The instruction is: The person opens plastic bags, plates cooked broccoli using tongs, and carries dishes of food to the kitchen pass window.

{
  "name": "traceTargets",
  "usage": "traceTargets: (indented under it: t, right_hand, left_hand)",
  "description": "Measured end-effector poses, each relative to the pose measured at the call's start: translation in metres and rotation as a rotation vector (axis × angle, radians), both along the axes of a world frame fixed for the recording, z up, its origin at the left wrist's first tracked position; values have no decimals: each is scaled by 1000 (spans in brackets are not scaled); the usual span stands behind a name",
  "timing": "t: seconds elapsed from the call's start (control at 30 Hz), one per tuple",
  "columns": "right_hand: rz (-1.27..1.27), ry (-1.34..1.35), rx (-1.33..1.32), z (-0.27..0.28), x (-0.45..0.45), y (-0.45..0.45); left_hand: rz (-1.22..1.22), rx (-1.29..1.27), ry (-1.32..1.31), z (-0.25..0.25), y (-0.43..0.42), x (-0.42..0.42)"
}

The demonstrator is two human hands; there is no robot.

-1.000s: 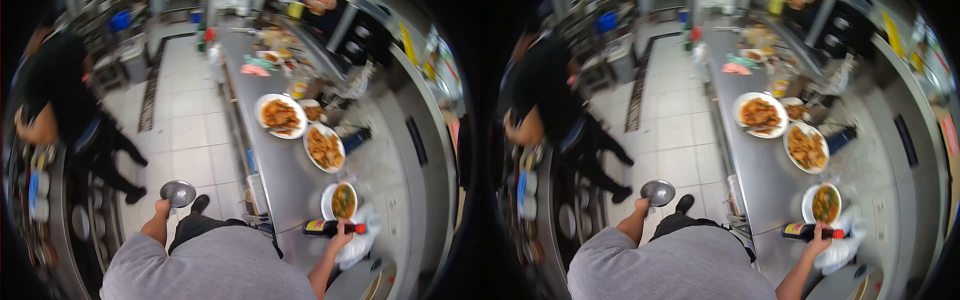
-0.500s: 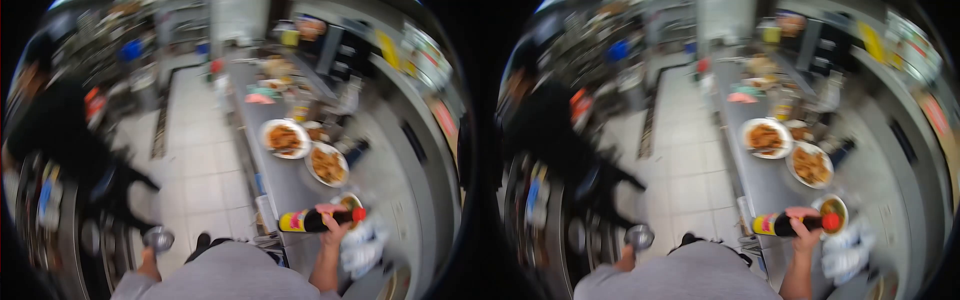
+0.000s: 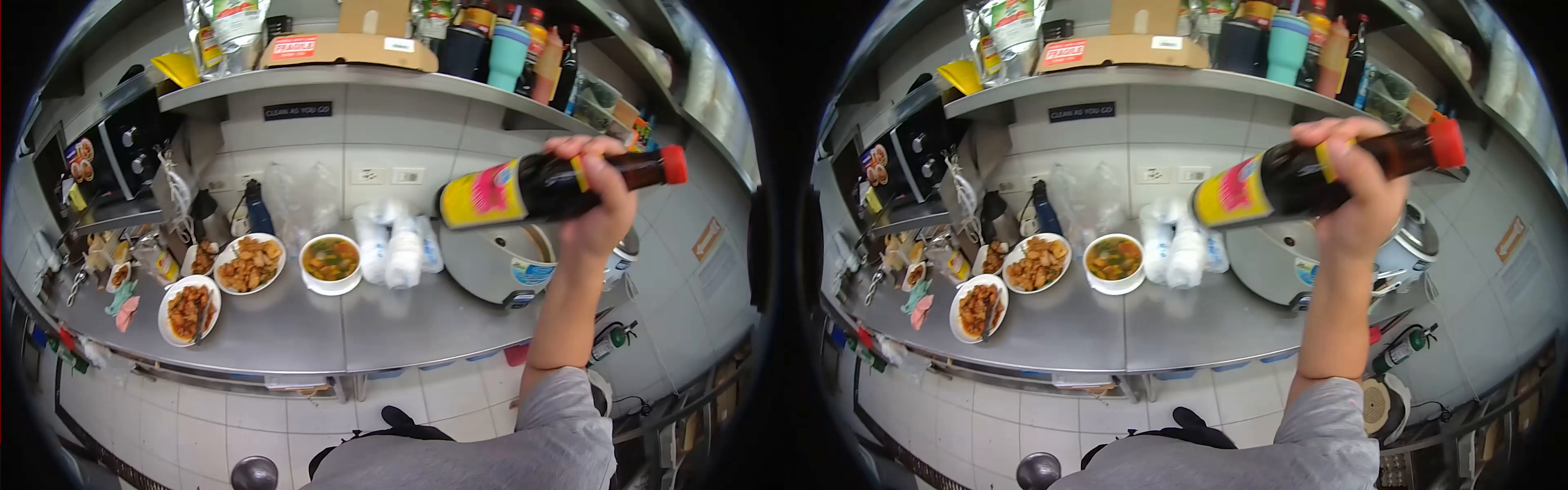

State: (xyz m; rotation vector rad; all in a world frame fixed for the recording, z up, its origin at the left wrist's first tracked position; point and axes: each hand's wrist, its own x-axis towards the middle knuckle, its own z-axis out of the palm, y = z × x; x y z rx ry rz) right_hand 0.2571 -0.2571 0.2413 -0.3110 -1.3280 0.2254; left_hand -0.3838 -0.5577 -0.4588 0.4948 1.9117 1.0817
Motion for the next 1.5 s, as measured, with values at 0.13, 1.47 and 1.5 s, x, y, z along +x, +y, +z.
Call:
traceTargets:
  t: [0.13,1.47,1.5]
  right_hand:
    - [-365,-3,187,69,100,3]
    - [-2118,-124,-101,172,508,330]
    - [-2105,-98,-69,166,500,330]
  left_hand:
    - [-153,101,477,-5,68,37]
    - [1017,-257,162,75,78,375]
    - [1025,-264,158,76,80,378]
